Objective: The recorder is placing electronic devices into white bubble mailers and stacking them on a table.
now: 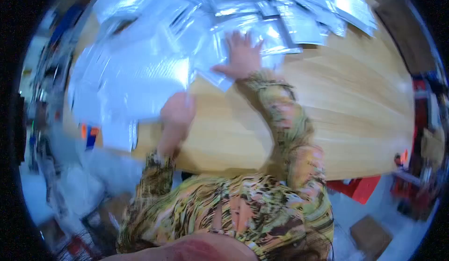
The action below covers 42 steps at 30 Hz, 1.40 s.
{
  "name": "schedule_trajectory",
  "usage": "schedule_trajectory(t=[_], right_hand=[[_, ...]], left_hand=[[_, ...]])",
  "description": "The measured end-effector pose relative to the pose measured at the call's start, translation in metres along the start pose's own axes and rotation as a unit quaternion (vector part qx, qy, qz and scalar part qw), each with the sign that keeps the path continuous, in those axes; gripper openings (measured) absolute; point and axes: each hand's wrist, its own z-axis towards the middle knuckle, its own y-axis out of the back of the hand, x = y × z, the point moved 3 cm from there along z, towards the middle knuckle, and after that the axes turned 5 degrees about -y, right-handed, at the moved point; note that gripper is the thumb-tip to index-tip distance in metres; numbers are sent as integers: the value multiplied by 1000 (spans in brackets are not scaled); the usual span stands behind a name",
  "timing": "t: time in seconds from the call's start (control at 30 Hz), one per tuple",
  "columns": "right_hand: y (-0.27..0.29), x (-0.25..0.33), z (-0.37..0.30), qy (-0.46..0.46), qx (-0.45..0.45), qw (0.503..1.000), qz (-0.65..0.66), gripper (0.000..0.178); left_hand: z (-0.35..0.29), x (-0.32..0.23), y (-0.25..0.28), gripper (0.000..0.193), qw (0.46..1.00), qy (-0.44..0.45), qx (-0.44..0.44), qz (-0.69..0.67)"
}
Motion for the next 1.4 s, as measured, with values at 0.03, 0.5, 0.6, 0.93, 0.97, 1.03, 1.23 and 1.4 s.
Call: schedule_trajectory(t=[0.03, 0.5, 0.6, 0.93, 0.97, 1.03, 1.23, 1.4], right_hand=[[10, -31, 6, -36, -22, 999, -23, 104], [20, -11, -64, -49, -236, 963, -120, 43], [38, -28, -81, 11, -174, 980, -96, 38], [206, -82, -164, -22, -302, 942, 147, 31], [216, -88, -168, -65, -317, 922, 214, 32], [218, -93, -169, -111, -404, 816, 398, 29], [212, -121, -173, -271, -458, 632, 563, 26], [192, -125, -160, -185, -404, 597, 668, 23]], left_hand=[[25, -15, -16, 39, 999, -45, 10, -15], [40, -33, -5, 31, 981, -192, -4, -23], [33, -25, -7, 25, 937, -41, 142, -316], [2, -68, 35, 51, 872, -332, 283, -224], [4, -63, 39, 57, 865, -415, 257, -118], [13, -56, 37, 75, 897, -380, 201, 104], [19, -47, -23, 87, 925, -314, 161, 141], [27, -57, -40, 82, 920, -318, -1, 227]])
